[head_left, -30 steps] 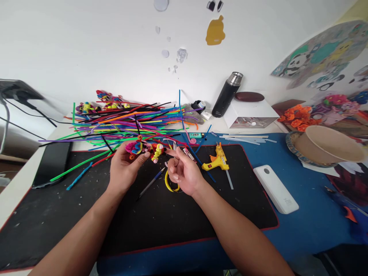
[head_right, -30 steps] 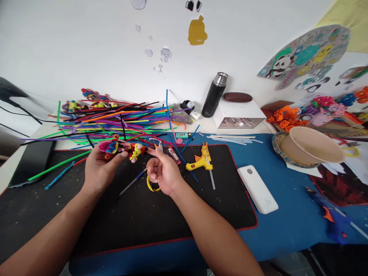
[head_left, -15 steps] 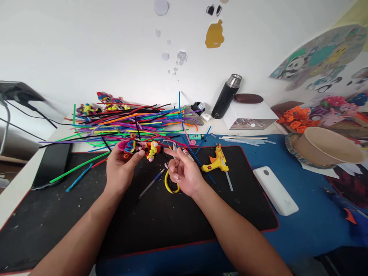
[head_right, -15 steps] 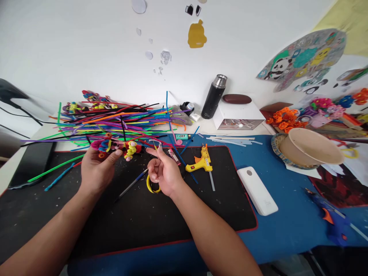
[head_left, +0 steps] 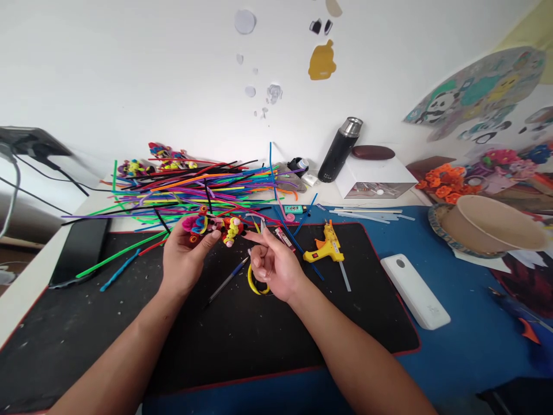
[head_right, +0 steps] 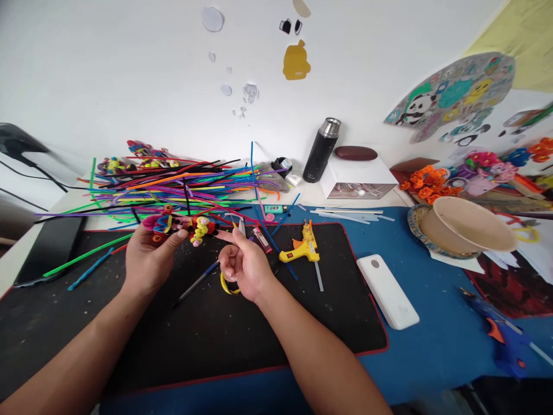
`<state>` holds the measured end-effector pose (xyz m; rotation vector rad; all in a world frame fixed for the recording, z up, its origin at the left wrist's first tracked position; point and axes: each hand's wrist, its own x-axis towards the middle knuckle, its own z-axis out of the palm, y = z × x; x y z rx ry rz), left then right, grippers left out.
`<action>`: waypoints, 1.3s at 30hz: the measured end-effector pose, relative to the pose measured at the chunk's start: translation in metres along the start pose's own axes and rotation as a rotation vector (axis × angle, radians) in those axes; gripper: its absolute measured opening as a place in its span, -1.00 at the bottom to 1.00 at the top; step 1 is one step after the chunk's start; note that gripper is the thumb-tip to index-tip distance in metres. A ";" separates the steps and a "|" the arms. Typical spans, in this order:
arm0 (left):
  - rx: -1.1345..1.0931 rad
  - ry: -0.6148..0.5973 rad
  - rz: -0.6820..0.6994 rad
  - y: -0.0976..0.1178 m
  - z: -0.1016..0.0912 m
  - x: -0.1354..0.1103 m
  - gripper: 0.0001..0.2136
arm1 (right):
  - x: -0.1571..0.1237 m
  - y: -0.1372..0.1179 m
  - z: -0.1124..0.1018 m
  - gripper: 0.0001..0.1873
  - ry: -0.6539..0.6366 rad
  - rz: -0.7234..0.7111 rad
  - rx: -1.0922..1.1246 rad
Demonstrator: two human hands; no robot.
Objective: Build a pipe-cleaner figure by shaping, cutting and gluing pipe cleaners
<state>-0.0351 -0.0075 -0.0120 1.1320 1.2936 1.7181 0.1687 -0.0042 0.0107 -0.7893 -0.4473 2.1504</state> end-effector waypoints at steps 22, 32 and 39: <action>-0.014 -0.053 -0.071 0.001 0.000 0.003 -0.61 | 0.000 0.000 0.000 -0.34 0.040 -0.047 -0.051; -0.043 -0.053 -0.096 0.007 0.004 0.003 -0.57 | 0.000 0.003 -0.001 -0.29 0.061 -0.053 -0.079; -0.040 -0.069 -0.106 0.006 0.002 0.003 -0.57 | 0.001 0.006 -0.002 -0.30 0.055 -0.028 -0.077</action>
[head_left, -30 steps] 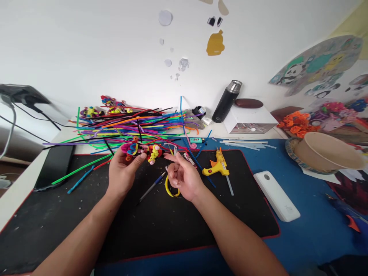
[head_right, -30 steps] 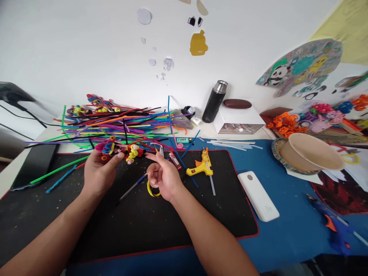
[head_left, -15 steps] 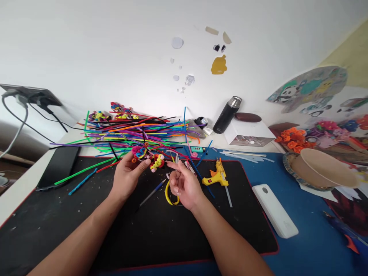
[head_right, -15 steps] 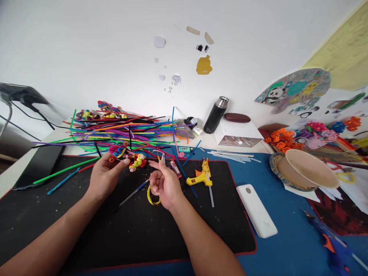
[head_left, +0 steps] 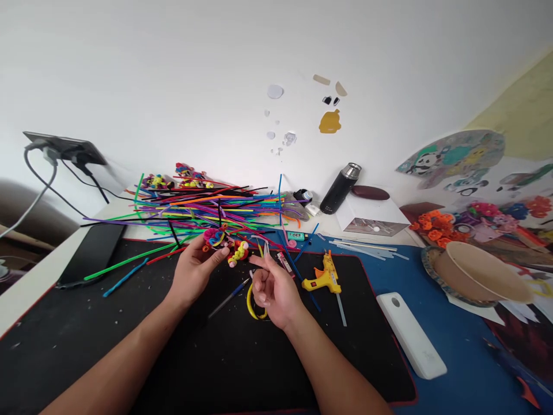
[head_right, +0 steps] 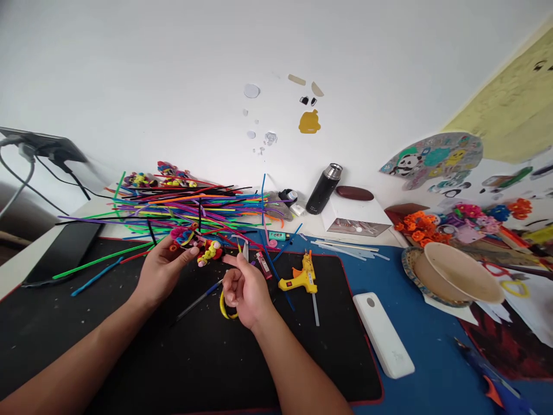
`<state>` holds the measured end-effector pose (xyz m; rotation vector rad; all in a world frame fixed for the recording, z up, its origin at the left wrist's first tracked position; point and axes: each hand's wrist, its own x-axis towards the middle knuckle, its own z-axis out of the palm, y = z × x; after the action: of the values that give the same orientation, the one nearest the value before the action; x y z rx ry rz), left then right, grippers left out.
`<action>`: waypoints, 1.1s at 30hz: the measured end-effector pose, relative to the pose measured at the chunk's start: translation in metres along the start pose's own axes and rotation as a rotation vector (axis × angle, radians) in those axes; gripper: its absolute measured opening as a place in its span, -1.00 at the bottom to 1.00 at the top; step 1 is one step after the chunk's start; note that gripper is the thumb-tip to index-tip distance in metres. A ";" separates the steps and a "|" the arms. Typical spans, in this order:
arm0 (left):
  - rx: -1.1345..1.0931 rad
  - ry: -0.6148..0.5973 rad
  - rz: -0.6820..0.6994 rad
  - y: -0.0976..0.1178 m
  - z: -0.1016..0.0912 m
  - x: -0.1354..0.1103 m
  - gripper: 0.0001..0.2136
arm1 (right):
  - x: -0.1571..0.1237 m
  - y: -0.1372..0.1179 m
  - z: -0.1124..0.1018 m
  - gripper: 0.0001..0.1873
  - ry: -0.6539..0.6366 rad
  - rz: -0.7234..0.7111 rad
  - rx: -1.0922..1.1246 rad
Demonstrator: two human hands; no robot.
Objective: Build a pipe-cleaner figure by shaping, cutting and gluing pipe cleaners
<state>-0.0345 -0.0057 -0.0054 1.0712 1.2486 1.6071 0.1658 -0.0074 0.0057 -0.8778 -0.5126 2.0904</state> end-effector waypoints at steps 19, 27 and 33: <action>0.008 0.008 -0.002 -0.003 0.000 0.000 -0.57 | -0.001 -0.004 0.001 -0.47 -0.021 0.069 0.089; 0.015 0.011 0.010 -0.002 0.000 0.001 -0.57 | -0.003 -0.004 0.003 -0.45 -0.024 0.059 0.081; 0.029 0.028 0.022 -0.003 0.000 0.001 -0.55 | -0.002 -0.002 0.001 -0.41 -0.027 0.054 0.072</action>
<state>-0.0342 -0.0045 -0.0078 1.0874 1.2869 1.6303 0.1668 -0.0078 0.0088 -0.8307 -0.4296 2.1585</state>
